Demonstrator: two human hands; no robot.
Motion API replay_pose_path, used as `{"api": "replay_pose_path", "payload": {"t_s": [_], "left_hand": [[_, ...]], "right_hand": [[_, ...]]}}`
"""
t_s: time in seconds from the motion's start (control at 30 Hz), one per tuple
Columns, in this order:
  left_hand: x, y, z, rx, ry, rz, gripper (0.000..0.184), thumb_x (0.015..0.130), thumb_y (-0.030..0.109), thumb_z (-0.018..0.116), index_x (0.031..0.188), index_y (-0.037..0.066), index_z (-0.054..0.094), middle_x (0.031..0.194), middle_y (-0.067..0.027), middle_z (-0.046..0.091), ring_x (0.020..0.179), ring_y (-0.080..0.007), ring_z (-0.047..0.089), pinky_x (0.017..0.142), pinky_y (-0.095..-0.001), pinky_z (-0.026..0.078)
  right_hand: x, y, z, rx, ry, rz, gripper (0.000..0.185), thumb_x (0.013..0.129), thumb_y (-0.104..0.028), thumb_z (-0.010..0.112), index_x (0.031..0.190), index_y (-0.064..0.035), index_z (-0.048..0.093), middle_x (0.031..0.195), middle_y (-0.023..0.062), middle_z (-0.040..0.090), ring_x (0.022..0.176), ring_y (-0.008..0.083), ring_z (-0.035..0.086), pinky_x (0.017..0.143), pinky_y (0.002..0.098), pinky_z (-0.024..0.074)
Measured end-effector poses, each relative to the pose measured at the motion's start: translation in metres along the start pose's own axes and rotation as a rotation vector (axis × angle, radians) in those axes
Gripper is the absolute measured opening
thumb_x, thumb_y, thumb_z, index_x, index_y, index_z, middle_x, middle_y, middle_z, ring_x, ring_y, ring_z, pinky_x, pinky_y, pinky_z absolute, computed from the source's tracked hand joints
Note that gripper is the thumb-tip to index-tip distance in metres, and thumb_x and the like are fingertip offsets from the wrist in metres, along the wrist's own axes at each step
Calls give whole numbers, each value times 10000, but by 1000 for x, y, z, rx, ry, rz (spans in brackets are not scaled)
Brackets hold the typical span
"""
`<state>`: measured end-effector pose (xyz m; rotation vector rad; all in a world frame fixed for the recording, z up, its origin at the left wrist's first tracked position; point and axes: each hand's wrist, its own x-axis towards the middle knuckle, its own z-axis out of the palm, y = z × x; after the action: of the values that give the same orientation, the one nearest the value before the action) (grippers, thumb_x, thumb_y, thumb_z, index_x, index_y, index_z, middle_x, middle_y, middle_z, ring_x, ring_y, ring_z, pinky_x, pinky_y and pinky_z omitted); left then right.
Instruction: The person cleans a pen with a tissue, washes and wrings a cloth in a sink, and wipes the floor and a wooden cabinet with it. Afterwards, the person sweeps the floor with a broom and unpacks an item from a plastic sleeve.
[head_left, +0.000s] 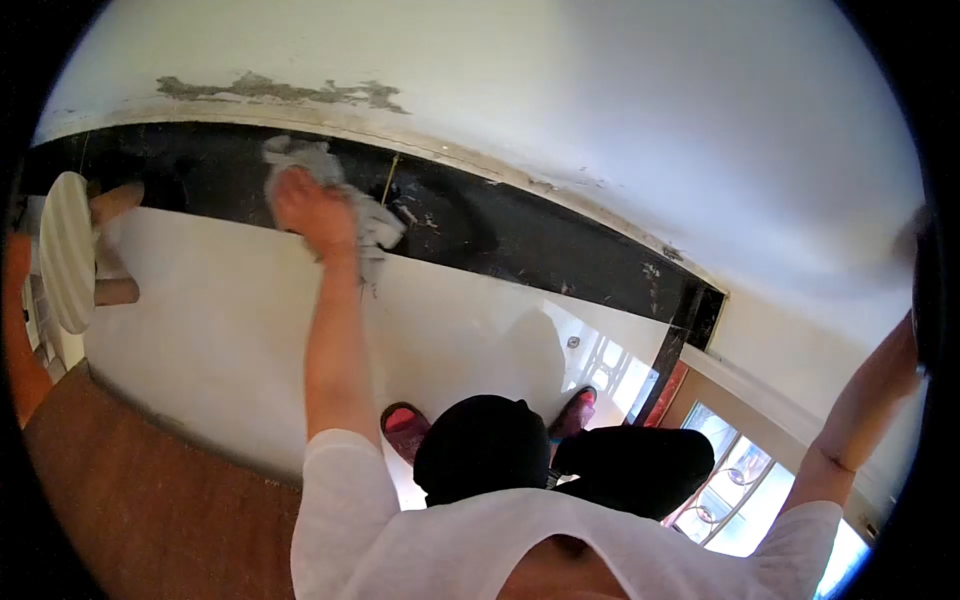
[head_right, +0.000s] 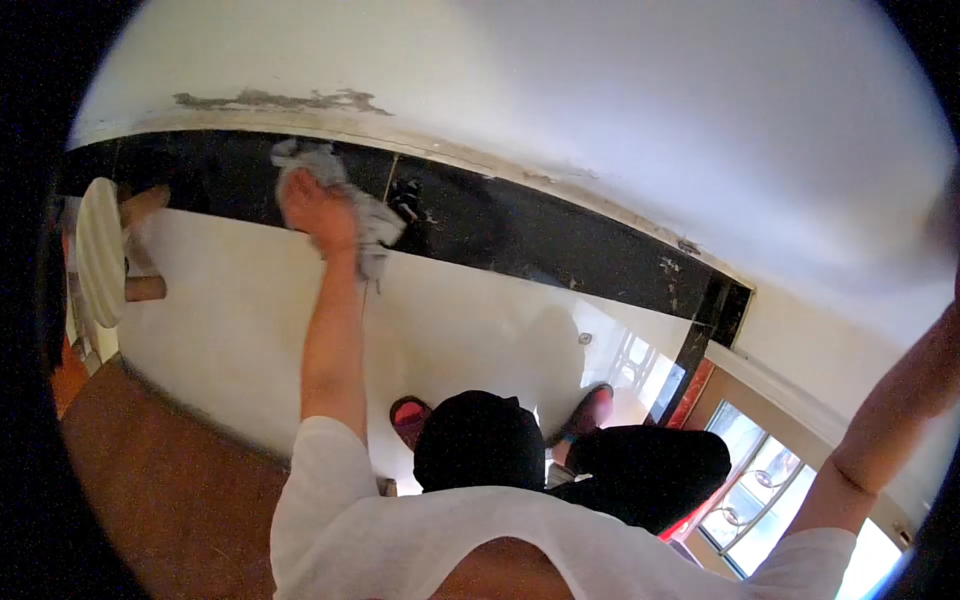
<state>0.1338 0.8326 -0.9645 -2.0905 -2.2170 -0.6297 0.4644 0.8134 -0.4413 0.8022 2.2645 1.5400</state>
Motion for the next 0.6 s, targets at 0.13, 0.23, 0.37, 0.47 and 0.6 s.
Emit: {"api": "replay_pose_path", "payload": {"t_s": [0.13, 0.23, 0.37, 0.47, 0.6], "left_hand": [[-110, 124, 8, -321, -387, 148, 644, 687, 232, 584, 1228, -3, 326, 1305, -186, 256, 1249, -340, 158, 1007, -521, 89], [-148, 164, -1, -492, -595, 413, 646, 691, 267, 608, 1226, 14, 351, 1290, -201, 291, 1236, -351, 206, 1011, -496, 126], [-87, 112, -31, -807, -622, 287, 435, 675, 106, 530, 1089, -19, 479, 1112, -192, 484, 1063, -332, 433, 932, -393, 321], [-72, 19, -63, -909, -664, 54, 383, 787, 136, 460, 1142, -8, 463, 1156, -135, 472, 1093, -246, 421, 946, -341, 302], [-80, -85, -140, -812, -746, -241, 380, 887, 227, 405, 1195, 7, 423, 1188, -119, 462, 1106, -204, 418, 948, -316, 299]], "right_hand": [[-26, -26, -3, -74, -156, 355, 665, 769, -474, 499, 1289, -128, 274, 1364, 117, 162, 1267, 273, 71, 991, 501, 83], [-33, -43, -12, 15, -144, 468, 616, 747, -443, 548, 1258, -165, 343, 1332, 124, 243, 1247, 288, 155, 969, 508, 153], [-34, -117, -35, 488, -42, 682, 560, 719, -400, 612, 1217, -215, 434, 1290, 133, 351, 1221, 309, 268, 940, 516, 247], [-64, -289, -26, 1137, -226, 918, 782, 628, -422, 680, 1297, -269, 305, 1388, 147, 143, 1256, 438, 90, 888, 683, 106], [-67, -504, -30, 1474, -725, 1083, 695, 725, -512, 537, 1306, -215, 296, 1398, 147, 85, 1279, 381, 18, 925, 649, 101]]}}
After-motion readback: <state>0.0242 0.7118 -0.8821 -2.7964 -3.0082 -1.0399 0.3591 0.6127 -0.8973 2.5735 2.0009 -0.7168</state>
